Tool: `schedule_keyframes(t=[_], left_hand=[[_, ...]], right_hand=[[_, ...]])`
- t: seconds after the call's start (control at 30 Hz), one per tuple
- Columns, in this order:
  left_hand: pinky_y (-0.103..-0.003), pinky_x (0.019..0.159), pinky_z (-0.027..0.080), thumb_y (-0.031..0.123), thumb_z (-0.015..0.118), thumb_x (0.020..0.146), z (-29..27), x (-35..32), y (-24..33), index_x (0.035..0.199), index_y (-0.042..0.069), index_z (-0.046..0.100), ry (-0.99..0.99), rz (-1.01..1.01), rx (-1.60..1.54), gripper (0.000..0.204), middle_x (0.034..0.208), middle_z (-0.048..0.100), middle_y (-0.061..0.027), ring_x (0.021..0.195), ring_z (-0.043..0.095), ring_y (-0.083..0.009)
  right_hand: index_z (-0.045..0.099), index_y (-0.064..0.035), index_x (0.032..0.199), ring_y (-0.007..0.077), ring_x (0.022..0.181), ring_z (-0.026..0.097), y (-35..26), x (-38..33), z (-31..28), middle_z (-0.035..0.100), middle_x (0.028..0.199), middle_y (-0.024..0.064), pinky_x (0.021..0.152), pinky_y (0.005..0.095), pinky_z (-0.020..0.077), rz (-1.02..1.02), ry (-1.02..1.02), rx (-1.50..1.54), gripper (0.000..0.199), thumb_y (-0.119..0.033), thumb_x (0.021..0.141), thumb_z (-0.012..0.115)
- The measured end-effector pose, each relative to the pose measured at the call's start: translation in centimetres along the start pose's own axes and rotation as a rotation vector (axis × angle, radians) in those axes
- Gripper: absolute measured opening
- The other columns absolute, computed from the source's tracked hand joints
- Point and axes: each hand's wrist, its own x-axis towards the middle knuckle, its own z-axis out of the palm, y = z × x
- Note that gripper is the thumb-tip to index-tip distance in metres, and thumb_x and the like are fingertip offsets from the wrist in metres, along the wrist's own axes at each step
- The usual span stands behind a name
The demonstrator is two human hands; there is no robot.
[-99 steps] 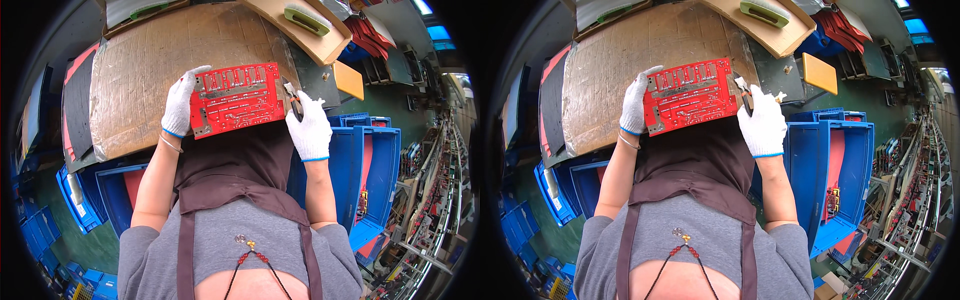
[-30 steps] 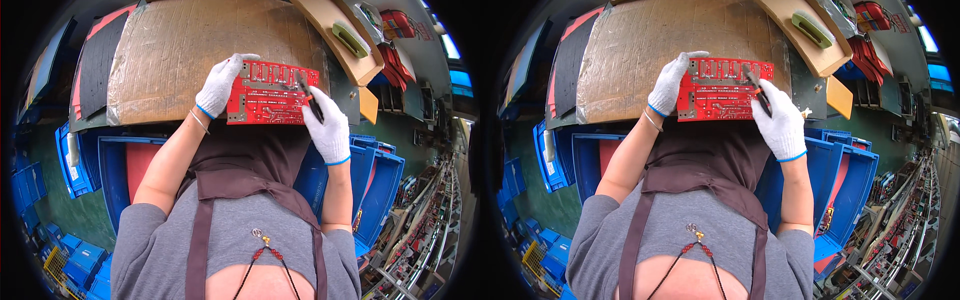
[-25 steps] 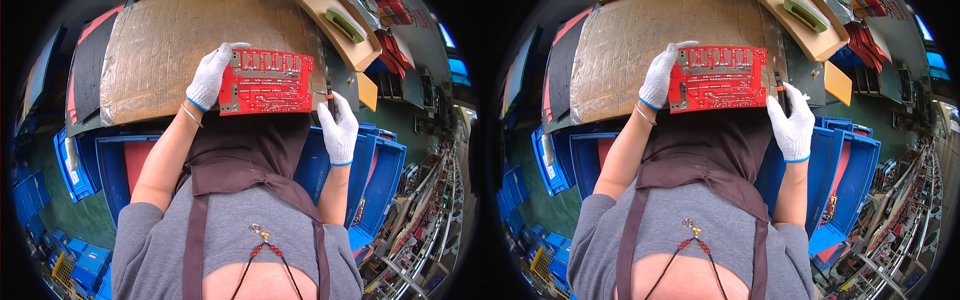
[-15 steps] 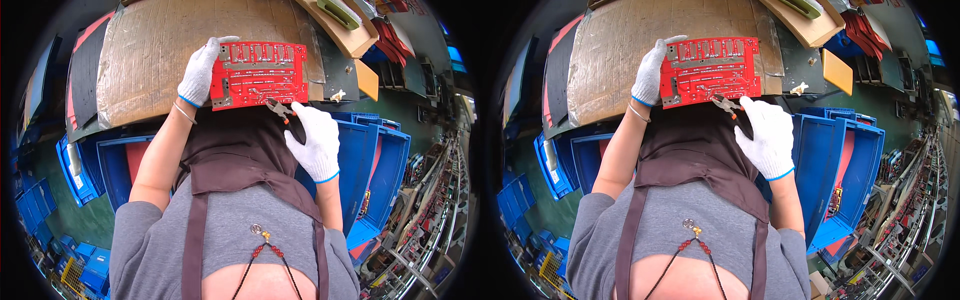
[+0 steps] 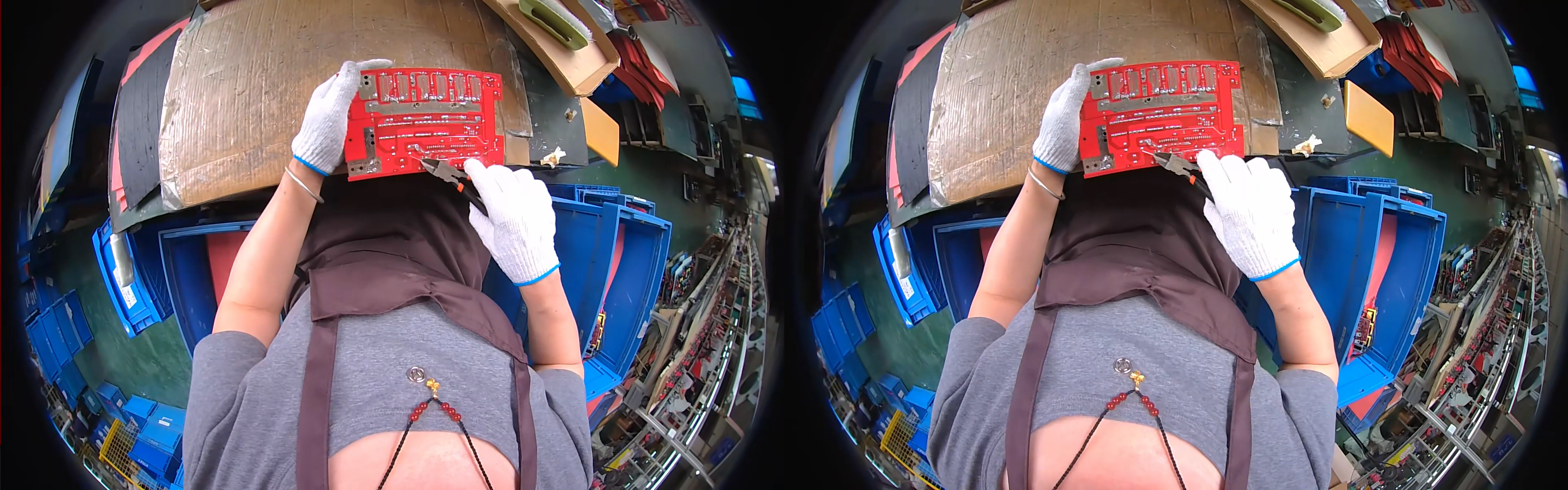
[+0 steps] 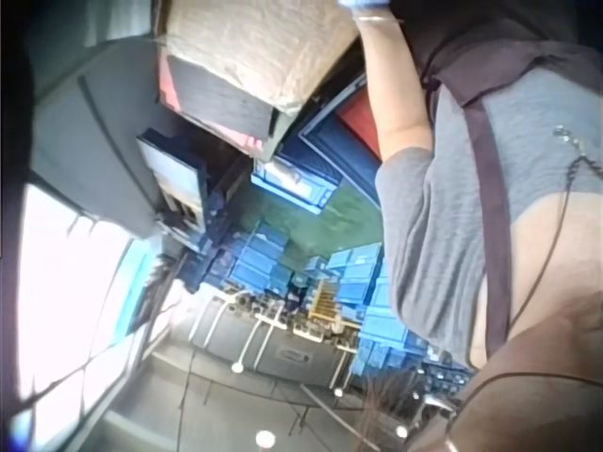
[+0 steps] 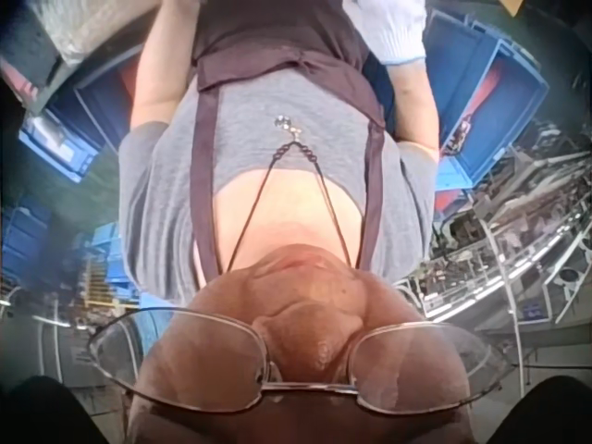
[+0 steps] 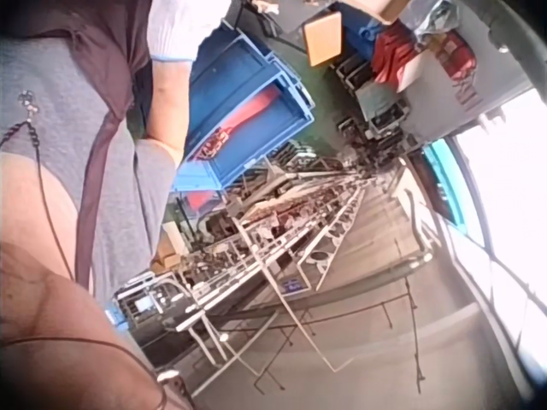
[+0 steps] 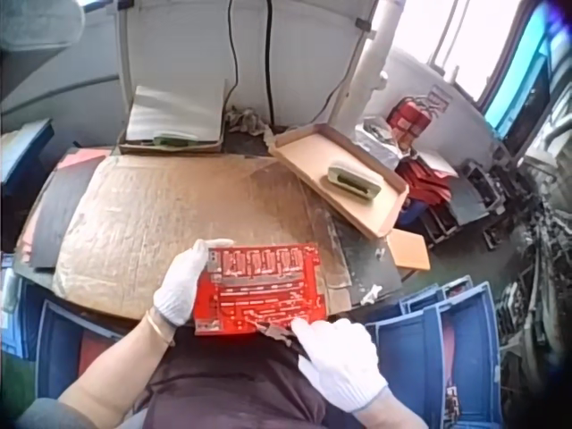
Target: The person is cleaning and inspecting printed circuit boards (PCBs) using a brush and a pair of pliers.
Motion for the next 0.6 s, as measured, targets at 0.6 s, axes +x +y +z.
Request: schedule_keyframes(t=[0.6], left_hand=[[-0.037, 0.101, 0.056, 0.044, 0.041, 0.114, -0.2, 0.0, -0.2, 0.142, -0.003, 0.060, 0.016, -0.079, -0.104, 0.057, 0.129, 0.070, -0.0158, 0.115, 0.069, -0.0218]], right_hand=[[0.065, -0.0120, 0.133, 0.0296, 0.104, 0.065, 3.7, -3.9, 1.3, 0.070, 0.115, 0.0098, 0.091, 0.0413, 0.0489, 0.284, 0.239, -0.029, 0.063, -0.013, 0.074, 0.085]])
